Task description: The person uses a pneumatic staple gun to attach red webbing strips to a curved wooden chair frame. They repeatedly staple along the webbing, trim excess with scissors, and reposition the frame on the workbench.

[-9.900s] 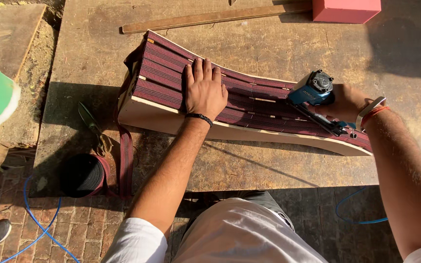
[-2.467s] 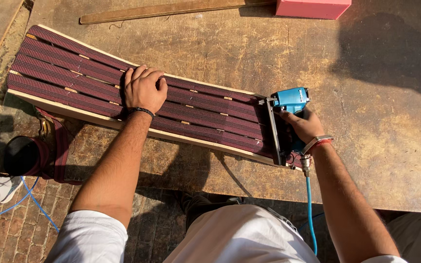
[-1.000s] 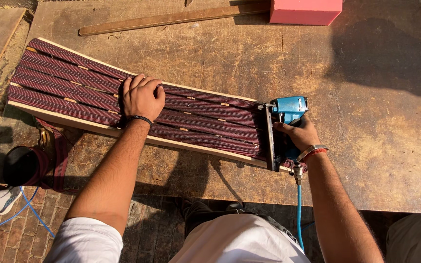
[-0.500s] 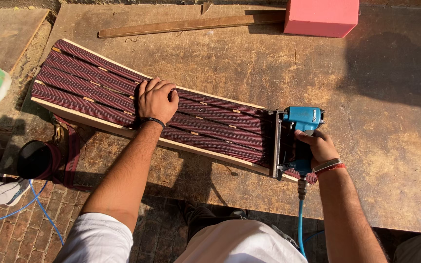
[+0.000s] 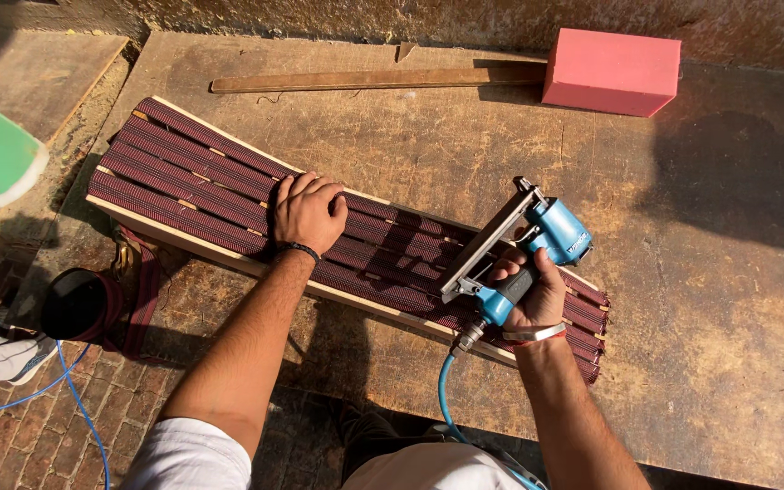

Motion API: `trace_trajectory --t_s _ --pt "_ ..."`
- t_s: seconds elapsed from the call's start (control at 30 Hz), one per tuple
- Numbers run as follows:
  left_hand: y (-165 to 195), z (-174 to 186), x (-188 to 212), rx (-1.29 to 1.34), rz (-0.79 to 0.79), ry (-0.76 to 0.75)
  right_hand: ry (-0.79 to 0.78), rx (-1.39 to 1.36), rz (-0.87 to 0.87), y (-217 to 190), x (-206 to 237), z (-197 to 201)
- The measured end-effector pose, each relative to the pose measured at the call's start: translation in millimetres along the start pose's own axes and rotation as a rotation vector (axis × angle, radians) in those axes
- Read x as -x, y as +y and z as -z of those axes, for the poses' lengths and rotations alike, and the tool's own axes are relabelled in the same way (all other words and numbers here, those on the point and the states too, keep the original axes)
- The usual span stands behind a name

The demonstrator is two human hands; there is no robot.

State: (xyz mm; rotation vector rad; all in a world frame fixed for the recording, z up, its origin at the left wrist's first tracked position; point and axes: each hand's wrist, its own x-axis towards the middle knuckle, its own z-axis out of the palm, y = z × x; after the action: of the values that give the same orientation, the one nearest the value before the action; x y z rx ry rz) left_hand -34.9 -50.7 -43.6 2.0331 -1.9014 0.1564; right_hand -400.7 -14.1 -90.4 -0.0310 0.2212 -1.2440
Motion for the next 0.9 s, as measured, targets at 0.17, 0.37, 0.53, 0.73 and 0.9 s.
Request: trace_trajectory --t_s 0.17,0.37,0.53,0.73,0.9 --pt "-2.6 -1.6 0.3 -0.004 -0.011 0.0 0.079 0.391 -0.075 7.9 -4.4 -22.3" --pt "-2.3 1.9 0.9 0.013 -0.016 0.002 0.201 0.676 -0.135 16.4 -7.5 -42.2" --pt "-0.6 5.2 -2.3 -0.003 -0.002 -0.044 0.262 0.766 -0.093 20.1 -2.9 -54.5" --pt "4.3 9.2 -3.7 0.004 0.013 -0.054 0.234 0.711 -0.099 17.7 -0.6 -58.5" --pt "11.5 8.7 -2.8 0.003 0.02 -0.045 0.172 0.645 -0.117 8.4 -4.3 -53.7"
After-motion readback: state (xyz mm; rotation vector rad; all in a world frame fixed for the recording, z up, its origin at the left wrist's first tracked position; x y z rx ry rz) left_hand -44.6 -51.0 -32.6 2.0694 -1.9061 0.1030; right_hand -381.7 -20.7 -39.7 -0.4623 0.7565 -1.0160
